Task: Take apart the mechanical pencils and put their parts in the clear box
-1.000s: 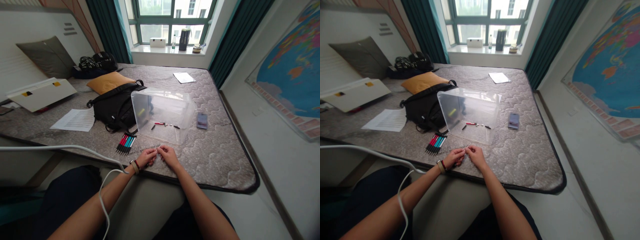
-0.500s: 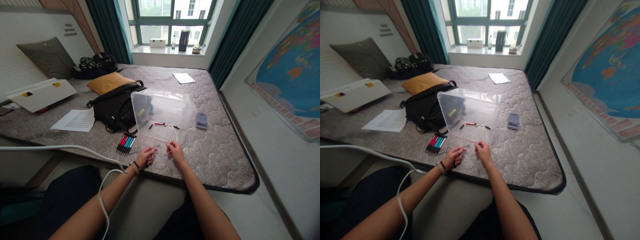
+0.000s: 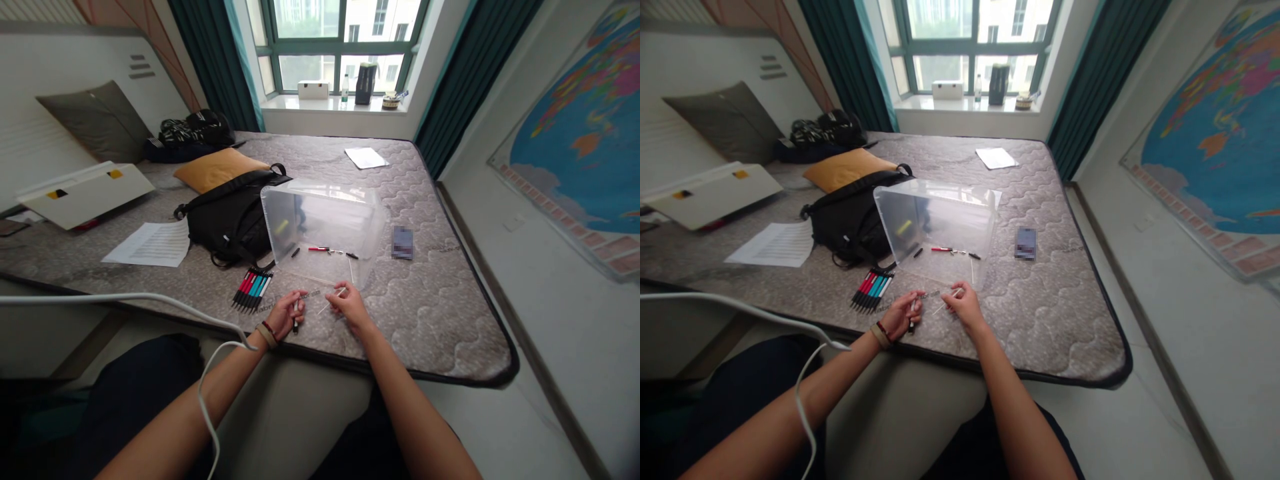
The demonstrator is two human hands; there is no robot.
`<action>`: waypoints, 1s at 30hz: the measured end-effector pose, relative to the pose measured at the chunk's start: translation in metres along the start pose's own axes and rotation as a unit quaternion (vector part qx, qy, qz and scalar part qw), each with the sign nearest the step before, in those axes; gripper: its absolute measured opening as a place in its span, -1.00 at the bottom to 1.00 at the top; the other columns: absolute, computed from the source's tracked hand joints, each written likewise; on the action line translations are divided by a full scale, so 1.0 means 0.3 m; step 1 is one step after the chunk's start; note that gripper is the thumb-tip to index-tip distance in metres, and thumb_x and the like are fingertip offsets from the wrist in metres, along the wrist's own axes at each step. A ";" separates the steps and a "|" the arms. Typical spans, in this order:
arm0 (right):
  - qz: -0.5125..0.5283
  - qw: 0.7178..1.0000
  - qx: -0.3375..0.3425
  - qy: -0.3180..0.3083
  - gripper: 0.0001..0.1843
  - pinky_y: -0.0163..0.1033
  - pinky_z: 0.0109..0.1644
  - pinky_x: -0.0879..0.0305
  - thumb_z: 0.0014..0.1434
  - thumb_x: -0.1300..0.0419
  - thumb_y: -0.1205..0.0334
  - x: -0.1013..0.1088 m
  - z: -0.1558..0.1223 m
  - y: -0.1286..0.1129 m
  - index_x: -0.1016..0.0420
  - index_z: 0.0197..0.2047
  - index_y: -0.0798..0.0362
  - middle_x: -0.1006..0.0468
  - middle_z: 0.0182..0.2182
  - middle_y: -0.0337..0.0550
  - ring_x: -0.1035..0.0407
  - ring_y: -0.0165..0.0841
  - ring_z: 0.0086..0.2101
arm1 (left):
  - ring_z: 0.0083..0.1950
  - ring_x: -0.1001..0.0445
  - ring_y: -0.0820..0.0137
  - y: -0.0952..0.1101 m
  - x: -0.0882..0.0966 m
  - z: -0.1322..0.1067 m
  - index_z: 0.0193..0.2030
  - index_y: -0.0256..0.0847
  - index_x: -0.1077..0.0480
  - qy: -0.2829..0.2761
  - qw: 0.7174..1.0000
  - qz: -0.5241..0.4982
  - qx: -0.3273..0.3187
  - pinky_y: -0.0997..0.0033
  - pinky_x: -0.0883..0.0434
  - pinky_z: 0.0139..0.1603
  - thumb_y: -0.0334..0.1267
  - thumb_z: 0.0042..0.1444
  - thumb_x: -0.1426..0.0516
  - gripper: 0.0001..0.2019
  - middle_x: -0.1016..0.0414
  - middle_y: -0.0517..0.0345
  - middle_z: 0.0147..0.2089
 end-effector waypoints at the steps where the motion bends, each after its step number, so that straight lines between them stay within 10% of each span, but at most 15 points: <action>1: 0.023 0.999 0.004 0.024 -0.45 -0.41 -0.50 -0.28 -0.15 -0.44 0.07 0.011 0.001 -0.004 -0.28 -0.17 -0.01 -0.45 -0.56 -0.42 -0.41 -0.42 -0.53 | -0.62 -0.01 0.63 0.000 -0.001 0.000 -0.07 -0.25 -0.41 -0.001 1.000 -0.001 0.000 0.60 -0.08 -0.61 -0.16 0.13 -0.21 -0.72 -0.26 0.32 -0.49; 6: 0.068 0.993 0.033 0.096 -0.53 -0.37 -0.42 -0.34 -0.14 -0.43 0.06 0.039 -0.004 -0.021 -0.22 -0.34 0.00 -0.43 -0.48 -0.36 -0.43 -0.40 -0.44 | -0.62 -0.05 0.62 0.000 -0.005 -0.001 -0.08 -0.25 -0.41 0.000 1.000 -0.005 0.005 0.59 -0.10 -0.60 -0.18 0.12 -0.21 -0.73 -0.26 0.30 -0.49; 18: -0.293 0.948 0.114 -0.039 -0.70 -0.36 -0.45 -0.12 0.07 -0.27 0.10 -0.114 -0.032 0.019 -0.30 -0.55 0.04 -0.37 -0.62 -0.31 -0.25 -0.43 -0.53 | -0.51 -0.32 0.49 -0.011 0.007 0.008 -0.16 -0.26 -0.35 -0.005 0.998 -0.060 0.003 0.46 -0.36 -0.46 -0.54 -0.12 -0.06 -0.67 -0.39 0.15 -0.39; 30: -0.163 0.964 -0.100 -0.183 -0.72 -0.44 -0.64 -0.29 0.08 -0.32 0.07 -0.198 -0.084 0.161 -0.38 -0.31 0.07 -0.60 -0.43 -0.19 -0.50 -0.40 -0.55 | -0.40 -0.45 0.45 -0.020 0.031 0.024 -0.09 -0.27 -0.33 0.065 0.995 -0.063 -0.049 0.50 -0.40 -0.39 -0.58 -0.12 -0.16 -0.60 -0.44 0.17 -0.37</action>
Point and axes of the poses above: each hand's wrist, its own z-axis towards the middle knuckle, its own x-axis out of the back of the hand, y = z × x, the point moved 8 cm from there along z, towards the middle knuckle
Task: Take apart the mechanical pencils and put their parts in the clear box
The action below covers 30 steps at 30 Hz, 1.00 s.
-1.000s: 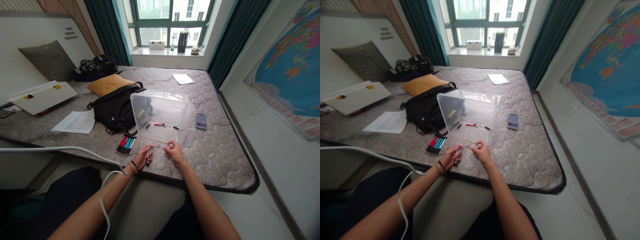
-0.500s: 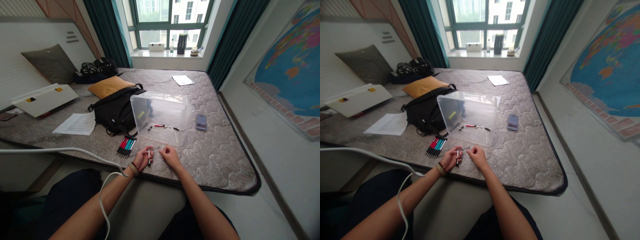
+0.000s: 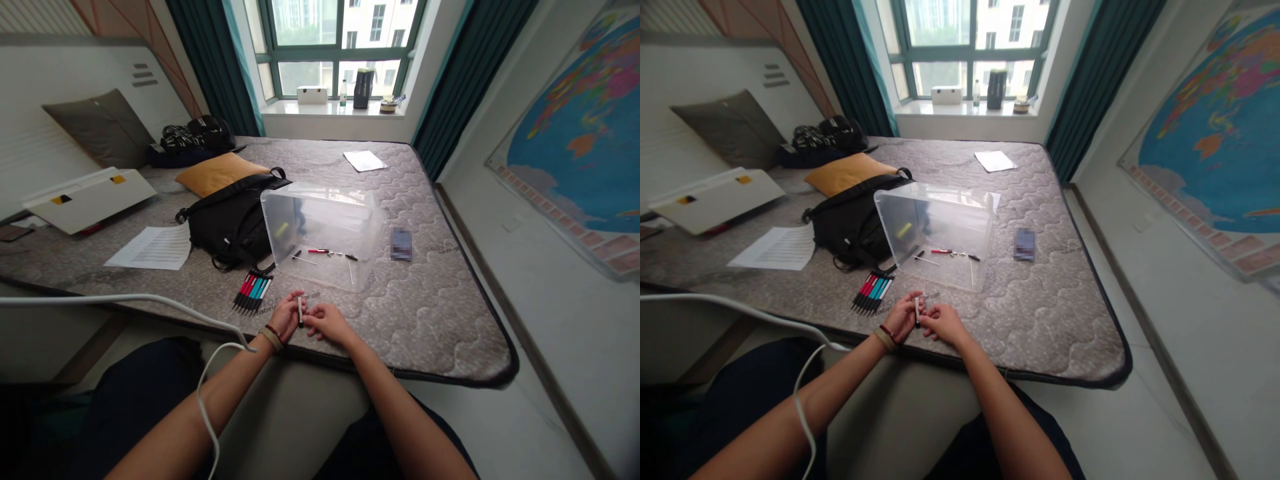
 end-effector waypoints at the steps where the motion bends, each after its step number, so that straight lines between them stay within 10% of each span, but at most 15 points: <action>1: 0.005 1.000 0.000 0.006 -0.71 -0.44 -0.64 -0.29 0.05 -0.34 0.10 -0.001 -0.002 -0.001 -0.36 -0.31 0.06 -0.59 -0.46 -0.21 -0.51 -0.38 -0.55 | -0.41 -0.44 0.46 0.000 0.001 -0.001 -0.09 -0.26 -0.33 0.012 1.000 -0.004 -0.007 0.49 -0.40 -0.37 -0.58 -0.12 -0.16 -0.60 -0.44 0.18 -0.37; 10: -0.012 0.995 0.055 0.079 -0.79 -0.49 -0.67 -0.17 -0.04 -0.30 0.32 0.008 -0.017 -0.038 -0.35 -0.32 0.04 -0.49 -0.59 -0.36 -0.40 -0.46 -0.65 | -0.37 -0.49 0.48 -0.002 0.000 0.005 -0.17 -0.27 -0.39 0.056 0.997 -0.053 -0.023 0.46 -0.49 -0.28 -0.68 -0.11 -0.09 -0.64 -0.46 0.16 -0.36; 16: 0.028 0.969 0.094 0.225 -0.80 -0.42 -0.67 -0.21 0.07 -0.21 0.11 0.152 -0.028 -0.072 -0.44 -0.33 0.07 -0.42 -0.60 -0.33 -0.32 -0.43 -0.63 | -0.20 -0.57 0.38 -0.009 -0.004 -0.006 -0.28 -0.29 -0.39 0.072 0.997 -0.002 -0.027 0.39 -0.53 -0.15 -0.67 -0.09 -0.09 -0.72 -0.55 0.03 -0.25; 22: -0.001 0.946 0.177 0.272 -0.69 -0.36 -0.55 -0.30 0.13 -0.20 -0.01 0.211 -0.062 -0.138 -0.52 -0.27 0.08 -0.49 -0.53 -0.21 -0.38 -0.37 -0.52 | -0.01 -0.58 0.15 -0.016 -0.042 -0.016 -0.06 -0.36 -0.42 0.017 1.000 0.000 0.019 0.16 -0.53 -0.05 -0.31 0.24 -0.06 -0.78 -0.56 -0.24 -0.04; 30: -0.035 0.947 0.200 0.249 -0.68 -0.34 -0.52 -0.29 0.15 -0.20 -0.03 0.204 -0.080 -0.177 -0.56 -0.27 0.07 -0.53 -0.47 -0.17 -0.34 -0.39 -0.54 | -0.42 -0.53 0.36 -0.035 -0.036 -0.003 -0.12 -0.40 -0.45 0.014 0.995 0.080 0.064 0.41 -0.46 -0.45 -0.09 0.33 0.00 -0.63 -0.56 -0.16 -0.27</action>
Point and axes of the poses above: each hand's wrist, its own z-axis towards the middle knuckle, its own x-axis out of the back of the hand, y = z × x, the point moved 8 cm from there along z, towards the middle knuckle
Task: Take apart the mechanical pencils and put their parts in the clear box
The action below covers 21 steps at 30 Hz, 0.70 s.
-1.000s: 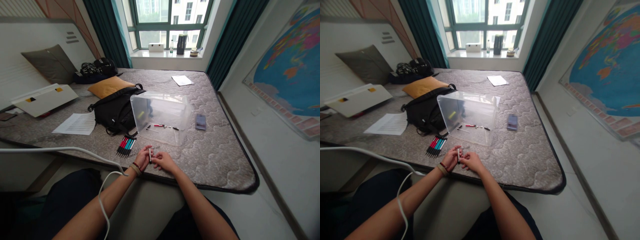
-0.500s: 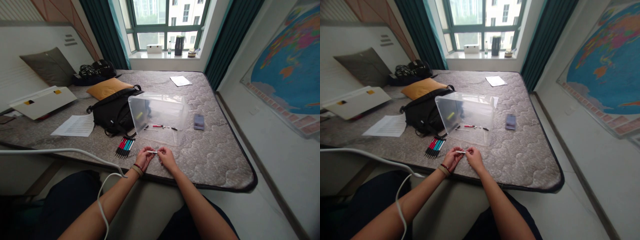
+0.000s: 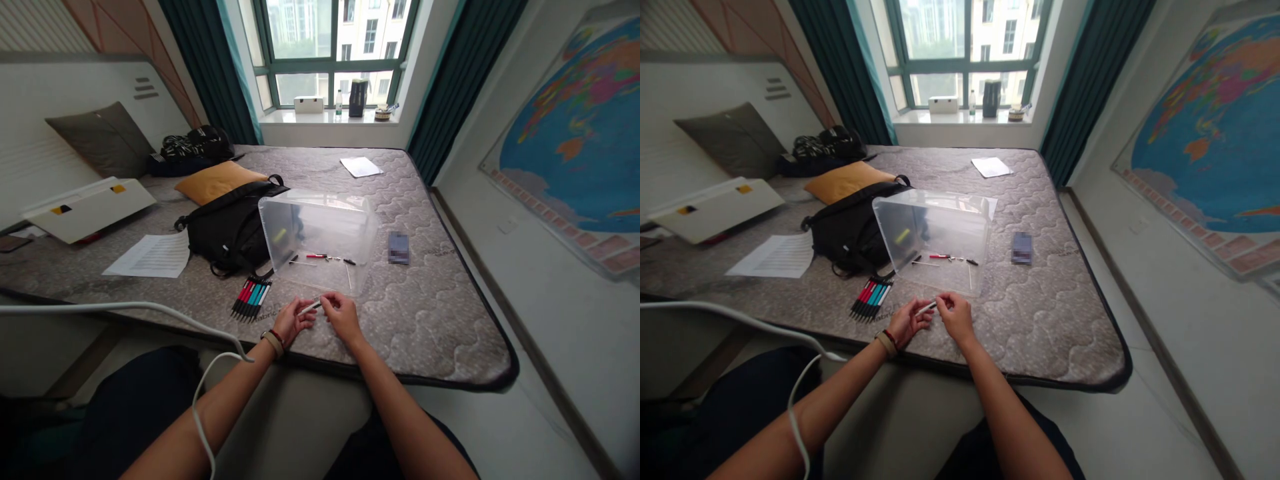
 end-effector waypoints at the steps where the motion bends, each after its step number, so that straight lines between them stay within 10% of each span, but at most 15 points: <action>1: 0.008 1.000 -0.004 0.008 -0.68 -0.34 -0.54 -0.29 0.15 -0.20 -0.03 0.009 0.002 0.000 -0.55 -0.28 0.07 -0.52 -0.49 -0.17 -0.33 -0.39 -0.55 | -0.48 -0.49 0.40 -0.002 -0.002 0.001 -0.14 -0.39 -0.45 -0.003 1.000 0.006 0.000 0.45 -0.42 -0.50 -0.09 0.32 -0.02 -0.65 -0.55 -0.10 -0.33; 10: 0.117 0.987 -0.098 0.060 -0.68 -0.36 -0.63 -0.30 0.03 -0.28 -0.02 0.074 0.028 0.050 -0.39 -0.36 0.07 -0.38 -0.64 -0.33 -0.32 -0.42 -0.65 | -0.57 -0.27 0.54 0.023 -0.013 -0.024 -0.12 -0.31 -0.42 -0.036 0.998 -0.027 -0.049 0.51 -0.28 -0.51 -0.25 0.10 -0.20 -0.77 -0.40 0.19 -0.45; 16: 0.156 0.977 -0.076 0.123 -0.36 -0.33 -0.51 -0.44 -0.01 -0.31 -0.03 0.126 0.038 0.044 -0.30 0.10 0.03 -0.54 -0.27 -0.18 -0.51 -0.35 -0.43 | -0.53 -0.30 0.52 0.033 -0.005 -0.030 -0.02 -0.23 -0.29 -0.041 0.995 -0.072 -0.050 0.47 -0.32 -0.46 -0.41 -0.01 -0.14 -0.64 -0.43 0.20 -0.40; 21: 0.061 0.994 -0.090 0.009 -0.66 -0.37 -0.58 -0.30 0.06 -0.25 -0.01 0.034 0.029 0.071 -0.47 -0.24 0.11 -0.52 -0.48 -0.20 -0.40 -0.40 -0.56 | -0.57 -0.28 0.53 0.029 -0.015 -0.027 0.03 -0.19 -0.22 -0.048 0.996 -0.011 -0.071 0.48 -0.31 -0.51 -0.40 -0.03 -0.17 -0.57 -0.45 0.22 -0.40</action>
Point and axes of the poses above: each hand's wrist, its own z-axis towards the middle knuckle, its own x-axis out of the back of the hand, y = z × x, the point moved 8 cm from there along z, towards the middle knuckle
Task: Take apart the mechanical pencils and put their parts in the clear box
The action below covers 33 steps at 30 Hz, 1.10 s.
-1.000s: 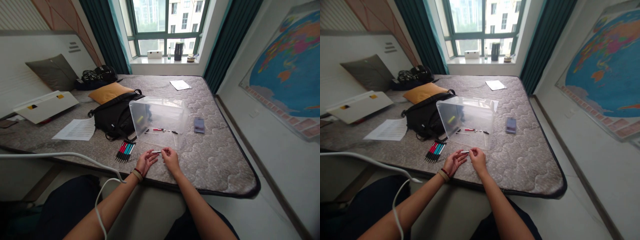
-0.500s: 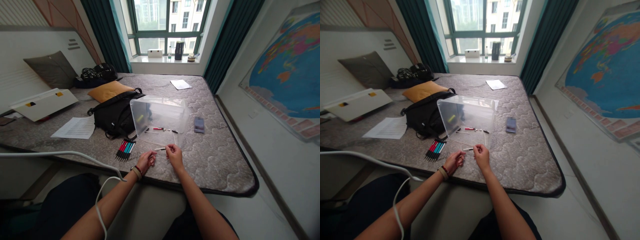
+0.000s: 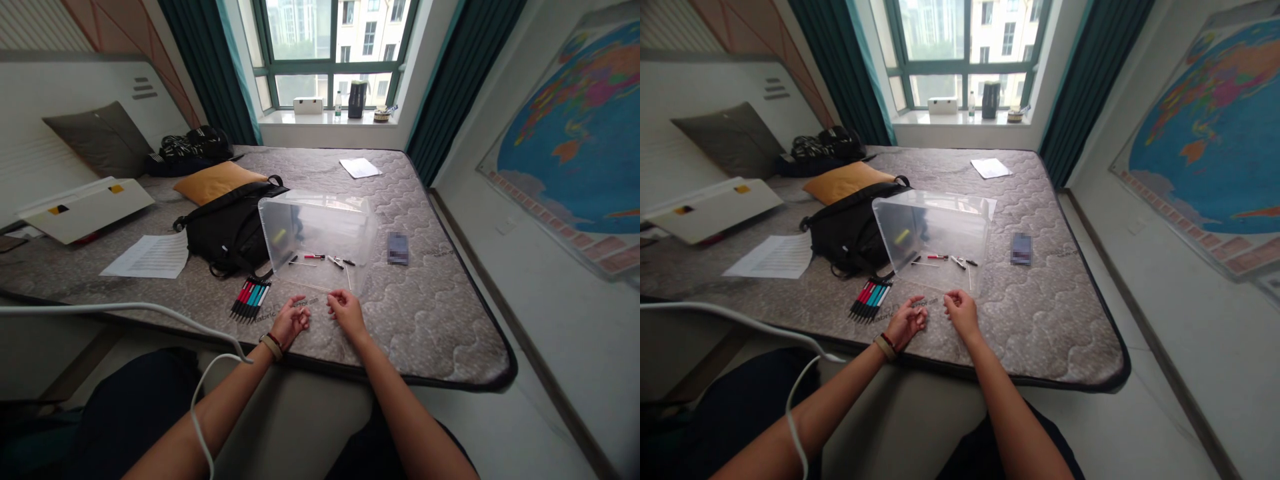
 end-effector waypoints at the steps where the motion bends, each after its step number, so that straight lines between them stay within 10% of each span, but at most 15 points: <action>1: -0.030 0.999 0.010 -0.034 -0.71 -0.36 -0.55 -0.29 0.08 -0.24 0.02 -0.030 -0.009 0.004 -0.49 -0.28 0.10 -0.52 -0.51 -0.21 -0.40 -0.39 -0.56 | -0.60 -0.26 0.54 -0.005 -0.003 0.003 0.05 -0.17 -0.20 -0.008 1.000 0.025 -0.005 0.49 -0.30 -0.54 -0.38 -0.01 -0.17 -0.55 -0.44 0.23 -0.41; 6: -0.189 0.967 0.100 -0.136 -0.87 -0.32 -0.36 -0.23 0.14 -0.26 0.17 -0.133 -0.063 -0.007 -0.59 -0.28 0.02 -0.51 -0.56 -0.28 -0.37 -0.39 -0.51 | -0.68 -0.22 0.54 -0.043 -0.024 0.014 0.14 -0.13 -0.15 -0.068 0.986 0.151 -0.015 0.52 -0.29 -0.63 -0.32 0.05 -0.20 -0.48 -0.31 0.39 -0.56; 21: -0.282 0.927 0.158 -0.192 -0.89 -0.31 -0.26 -0.25 0.02 -0.28 0.42 -0.144 -0.074 -0.020 -0.60 -0.40 0.03 -0.53 -0.38 -0.20 -0.36 -0.38 -0.42 | -0.75 -0.08 0.57 -0.076 -0.052 0.016 0.31 -0.14 -0.08 -0.118 0.946 0.291 0.080 0.60 0.04 -0.70 -0.21 0.09 -0.12 -0.38 -0.25 0.43 -0.65; 33: -0.301 0.921 0.135 -0.207 -0.92 -0.36 -0.36 -0.17 0.03 -0.20 0.39 -0.133 -0.080 -0.030 -0.53 -0.38 0.11 -0.55 -0.48 -0.22 -0.36 -0.42 -0.46 | -0.50 -0.17 0.49 -0.035 -0.117 0.029 -0.24 -0.26 -0.37 -0.149 0.909 0.389 -0.010 0.51 -0.12 -0.54 -0.24 0.01 -0.02 -0.79 -0.31 0.23 -0.48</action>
Point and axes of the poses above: each hand's wrist, its own z-axis towards the middle knuckle, its own x-axis out of the back of the hand, y = z × x, the point moved 8 cm from there along z, towards the middle knuckle
